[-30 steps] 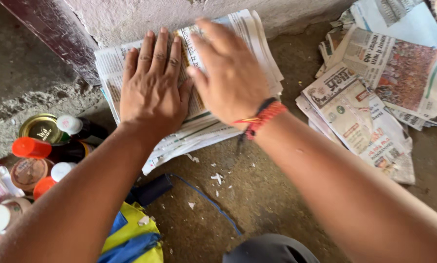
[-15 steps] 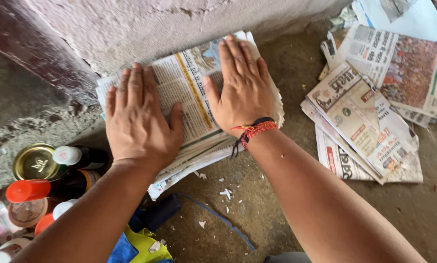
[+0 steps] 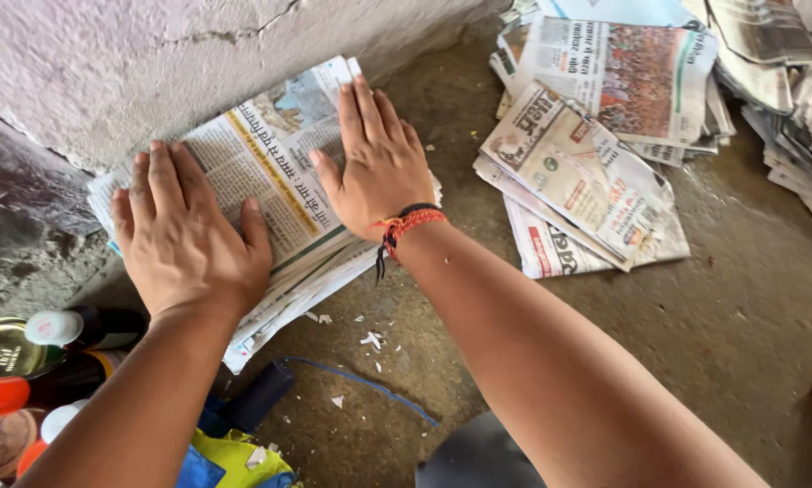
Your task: The person sits on the floor and folds multiple newspapers one by one. They unfold each newspaper, fold it in half, then fold it again into a smaller rectangle, and place the folded stack to the side.
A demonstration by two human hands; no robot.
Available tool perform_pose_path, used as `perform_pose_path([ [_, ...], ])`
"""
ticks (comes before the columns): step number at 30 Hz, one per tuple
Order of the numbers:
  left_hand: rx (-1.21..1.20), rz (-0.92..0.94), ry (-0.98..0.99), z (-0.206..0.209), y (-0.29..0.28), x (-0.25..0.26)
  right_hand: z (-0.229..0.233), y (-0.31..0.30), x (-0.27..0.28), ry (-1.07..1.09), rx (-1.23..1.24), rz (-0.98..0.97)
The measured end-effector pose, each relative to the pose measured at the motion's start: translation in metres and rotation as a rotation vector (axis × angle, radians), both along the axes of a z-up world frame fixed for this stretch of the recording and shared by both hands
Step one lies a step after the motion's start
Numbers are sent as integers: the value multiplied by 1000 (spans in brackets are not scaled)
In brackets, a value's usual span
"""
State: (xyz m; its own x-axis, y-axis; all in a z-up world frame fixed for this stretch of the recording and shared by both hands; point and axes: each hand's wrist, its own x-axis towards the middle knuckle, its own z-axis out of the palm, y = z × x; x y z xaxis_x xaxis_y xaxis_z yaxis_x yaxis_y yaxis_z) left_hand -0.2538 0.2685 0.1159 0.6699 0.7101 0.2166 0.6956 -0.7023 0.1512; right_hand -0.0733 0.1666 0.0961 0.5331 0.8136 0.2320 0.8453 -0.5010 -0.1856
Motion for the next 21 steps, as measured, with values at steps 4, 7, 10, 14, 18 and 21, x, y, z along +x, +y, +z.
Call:
perform_pose_path([
  [4, 34, 34, 73, 0, -3, 4, 1, -25, -8, 41, 2, -16],
  [7, 90, 68, 190, -2, -1, 8, 10, -47, -15, 125, -34, -28],
  [10, 147, 96, 256, -13, 2, 9, 17, -72, -19, 209, -86, -7],
  [14, 269, 94, 378, -23, 10, 11, 20, -115, -7, 334, -172, 60],
  [18, -12, 163, 158, -8, -6, 24, 15, -181, 37, 240, -495, -14],
  [21, -460, 190, -195, 22, -37, 38, 6, -252, 93, 209, -417, -185],
])
